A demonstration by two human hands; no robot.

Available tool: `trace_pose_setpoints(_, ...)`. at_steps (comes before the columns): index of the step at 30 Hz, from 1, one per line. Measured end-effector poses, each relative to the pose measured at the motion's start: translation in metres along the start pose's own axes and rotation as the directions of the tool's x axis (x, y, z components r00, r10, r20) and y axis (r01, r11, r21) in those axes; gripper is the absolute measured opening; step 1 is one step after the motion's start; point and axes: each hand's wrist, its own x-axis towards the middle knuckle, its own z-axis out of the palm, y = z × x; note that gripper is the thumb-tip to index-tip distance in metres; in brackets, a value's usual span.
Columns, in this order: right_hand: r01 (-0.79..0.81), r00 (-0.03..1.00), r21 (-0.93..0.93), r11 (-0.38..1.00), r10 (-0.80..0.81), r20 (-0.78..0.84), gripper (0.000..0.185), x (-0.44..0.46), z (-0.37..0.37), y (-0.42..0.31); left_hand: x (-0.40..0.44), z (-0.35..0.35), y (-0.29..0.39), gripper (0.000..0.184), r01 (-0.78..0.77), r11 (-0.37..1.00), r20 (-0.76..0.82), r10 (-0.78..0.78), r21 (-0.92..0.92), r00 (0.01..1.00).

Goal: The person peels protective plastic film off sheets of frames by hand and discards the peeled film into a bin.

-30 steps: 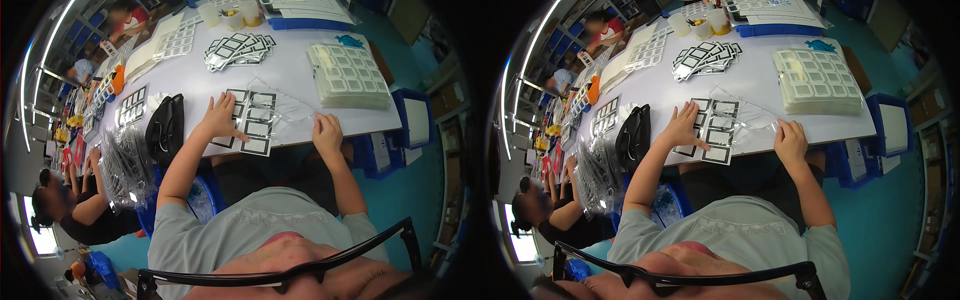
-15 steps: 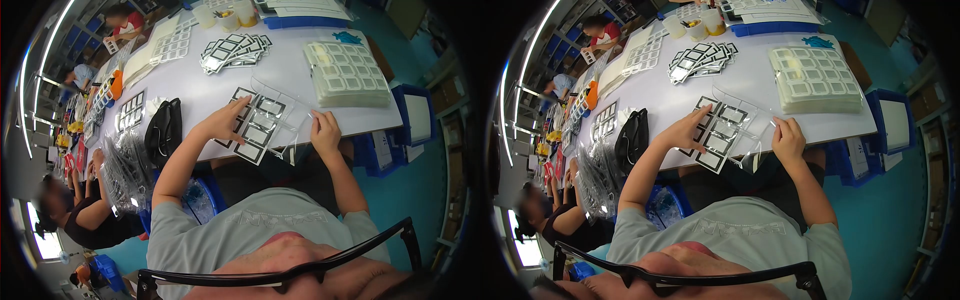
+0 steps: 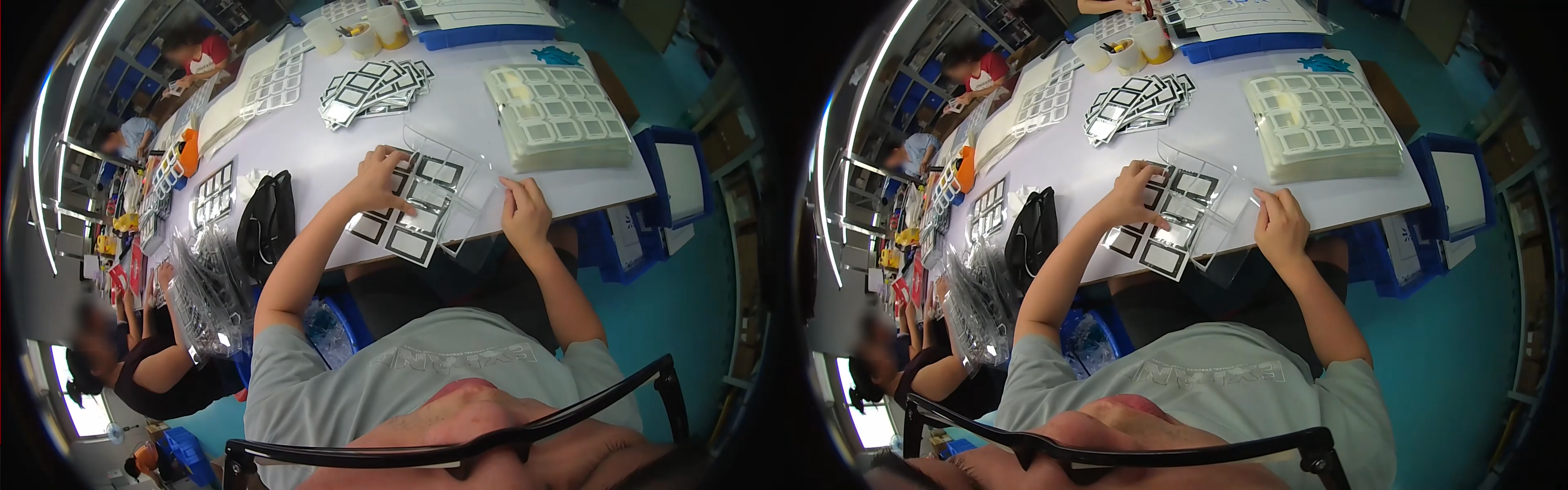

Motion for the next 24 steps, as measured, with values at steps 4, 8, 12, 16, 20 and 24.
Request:
trace_pose_setpoints(4, -0.005, 1.000, -0.009, 1.000, 0.005, -0.006, 0.022, -0.001, 0.001, 0.003, 0.019, 0.007, -0.009, 0.095, -0.093, 0.995, 0.042, 0.091, 0.035, 0.995)
trace_pose_setpoints(8, -0.023, 1.000, 0.010, 1.000, 0.023, -0.016, 0.022, -0.001, 0.003, 0.005, 0.026, -0.002, -0.001, 0.086, -0.090, 0.990, 0.155, 0.072, 0.108, 0.985)
trace_pose_setpoints(12, -0.054, 0.997, 0.004, 0.999, 0.054, -0.063, 0.023, 0.006, -0.005, 0.017, 0.023, -0.008, 0.003, 0.088, -0.080, 0.977, 0.174, 0.046, 0.196, 0.984)
trace_pose_setpoints(16, -0.067, 0.996, 0.009, 0.998, 0.067, -0.067, 0.024, 0.014, -0.019, 0.017, 0.018, -0.006, -0.001, 0.090, -0.103, 0.971, 0.140, 0.074, 0.216, 0.987)
trace_pose_setpoints(20, -0.076, 0.994, 0.014, 0.997, 0.077, -0.075, 0.024, 0.024, -0.033, 0.003, 0.017, -0.006, 0.000, 0.093, -0.107, 0.969, 0.134, 0.078, 0.224, 0.988)
trace_pose_setpoints(24, -0.100, 0.992, 0.018, 0.995, 0.101, -0.080, 0.025, 0.033, -0.045, 0.005, 0.014, -0.007, -0.001, 0.102, -0.099, 0.974, 0.117, 0.077, 0.202, 0.990)
